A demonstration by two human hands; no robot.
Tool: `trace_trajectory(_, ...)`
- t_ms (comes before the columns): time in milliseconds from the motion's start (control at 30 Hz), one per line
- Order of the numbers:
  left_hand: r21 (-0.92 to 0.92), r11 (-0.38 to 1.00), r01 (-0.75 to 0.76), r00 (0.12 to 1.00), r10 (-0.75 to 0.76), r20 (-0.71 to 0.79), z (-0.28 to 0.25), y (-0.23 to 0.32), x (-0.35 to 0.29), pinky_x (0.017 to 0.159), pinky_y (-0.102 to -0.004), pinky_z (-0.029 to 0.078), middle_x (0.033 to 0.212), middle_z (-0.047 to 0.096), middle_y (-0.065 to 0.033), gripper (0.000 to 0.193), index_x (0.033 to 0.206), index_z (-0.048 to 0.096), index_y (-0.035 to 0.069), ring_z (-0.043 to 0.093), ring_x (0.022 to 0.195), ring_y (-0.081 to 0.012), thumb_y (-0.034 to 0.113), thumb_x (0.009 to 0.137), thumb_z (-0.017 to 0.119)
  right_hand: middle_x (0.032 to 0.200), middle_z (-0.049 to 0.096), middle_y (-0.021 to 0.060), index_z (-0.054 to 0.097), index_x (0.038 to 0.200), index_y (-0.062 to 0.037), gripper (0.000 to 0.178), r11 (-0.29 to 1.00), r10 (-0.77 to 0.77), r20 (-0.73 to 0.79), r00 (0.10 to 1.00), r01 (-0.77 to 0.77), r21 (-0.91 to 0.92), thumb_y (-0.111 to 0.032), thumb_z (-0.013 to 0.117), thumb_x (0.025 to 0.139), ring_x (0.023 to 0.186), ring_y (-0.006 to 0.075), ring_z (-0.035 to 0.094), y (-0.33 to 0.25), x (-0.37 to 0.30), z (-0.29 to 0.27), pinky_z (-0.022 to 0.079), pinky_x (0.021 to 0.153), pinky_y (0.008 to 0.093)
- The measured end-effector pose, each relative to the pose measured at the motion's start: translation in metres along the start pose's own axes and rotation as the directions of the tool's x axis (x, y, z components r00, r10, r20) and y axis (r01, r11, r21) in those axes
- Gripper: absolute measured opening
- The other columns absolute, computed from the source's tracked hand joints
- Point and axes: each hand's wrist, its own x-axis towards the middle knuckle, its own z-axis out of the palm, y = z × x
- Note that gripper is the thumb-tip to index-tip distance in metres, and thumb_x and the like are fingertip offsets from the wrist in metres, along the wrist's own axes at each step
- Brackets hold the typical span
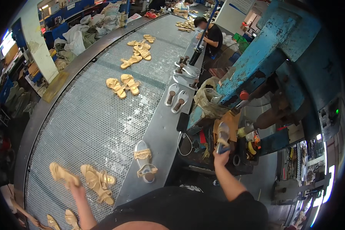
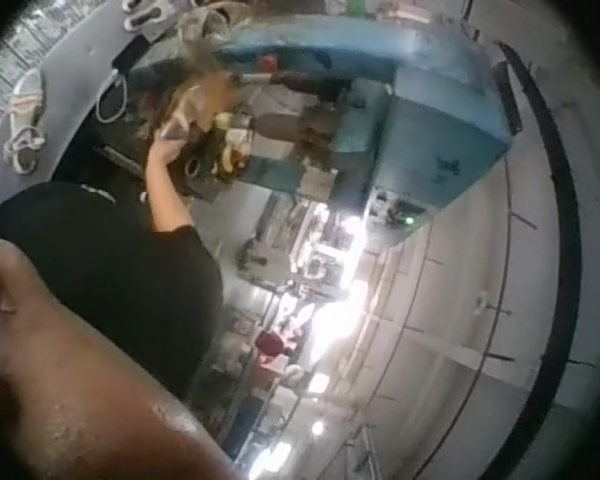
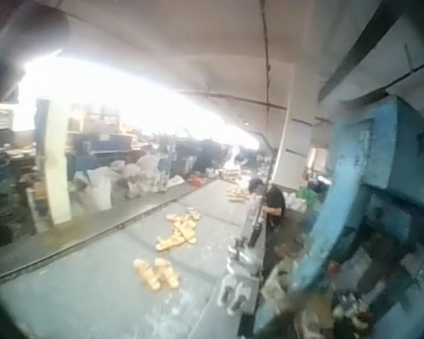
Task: The person picks sandals from a conveyor belt, fits them onto shoe lasts, presses them in a machine press, and removes them from the lasts.
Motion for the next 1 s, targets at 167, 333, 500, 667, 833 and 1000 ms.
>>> trace_trajectory(167,0.193,0.943,0.271,0.68,-0.329,0.655,0.102,-0.121,-0.139,0.088,-0.0484,0.051,0.118,0.057,-0.0165,0.057,0.133,0.04,0.003,0.057,0.111,-0.0306,0.019,0.086,0.066,0.109,0.06,0.0082,0.052,0.116,-0.003,0.057,0.666,0.016,0.434,0.901,-0.333,0.667,0.003,0.073,0.063,0.1,0.0175,0.06,-0.091,-0.125,-0.045,0.046,0.091,0.0336)
trace_trajectory(333,0.365,0.576,0.732,0.313,-0.759,0.571,0.196,-0.204,-0.16,0.092,-0.0451,0.051,0.123,0.056,-0.0206,0.058,0.136,0.038,0.0,0.058,0.11,-0.0348,0.013,0.085,0.062,0.123,0.057,0.0088,0.053,0.112,-0.0039,0.046,0.649,-0.462,0.648,0.606,-0.267,0.713,-0.005,0.073,0.071,0.107,0.016,0.054,-0.142,-0.17,0.012,0.044,0.093,0.0307)
trace_trajectory(500,-0.039,0.945,0.323,0.826,-0.262,0.498,0.17,-0.189,-0.056,0.087,-0.0416,0.054,0.115,0.058,-0.0161,0.034,0.125,0.046,-0.001,0.061,0.103,-0.0296,0.006,0.092,0.049,0.131,0.054,0.0095,0.048,0.109,-0.0065,0.046,0.598,-0.789,0.578,0.206,0.048,0.8,-0.007,0.072,0.07,0.132,0.025,0.041,-0.154,-0.143,-0.049,0.033,0.107,0.0362)
trace_trajectory(667,0.136,0.914,0.382,0.844,-0.405,0.351,0.167,-0.19,-0.11,0.086,-0.0461,0.052,0.12,0.056,-0.0176,0.041,0.125,0.048,0.002,0.059,0.108,-0.0303,0.027,0.094,0.039,0.133,0.052,0.0091,0.048,0.108,-0.0067,0.045,0.602,-0.794,0.606,0.053,-0.074,0.795,-0.007,0.072,0.07,0.13,0.0237,0.041,-0.099,-0.13,-0.065,0.031,0.108,0.0362)
trace_trajectory(833,0.627,0.751,-0.204,0.612,-0.402,0.681,0.229,-0.285,-0.209,0.077,-0.0333,0.052,0.11,0.063,-0.0102,0.044,0.126,0.051,0.003,0.062,0.096,-0.0208,0.027,0.09,0.054,0.132,0.048,0.0096,0.044,0.125,-0.0045,0.063,0.681,-0.645,0.684,0.341,-0.148,0.717,-0.011,0.076,0.07,0.124,0.019,0.044,-0.063,-0.124,-0.075,0.034,0.104,0.0353)
trace_trajectory(1000,0.715,0.644,-0.273,0.094,-0.722,0.686,0.261,-0.294,-0.299,0.067,-0.0281,0.049,0.079,0.062,-0.0064,0.068,0.147,0.021,0.006,0.061,0.069,-0.0137,0.026,0.094,0.059,0.101,0.059,0.0159,0.048,0.114,-0.0022,0.06,0.783,-0.427,0.303,0.852,0.181,0.596,-0.017,0.08,0.065,0.093,0.0275,0.061,-0.007,-0.076,-0.082,0.048,0.081,0.0378)
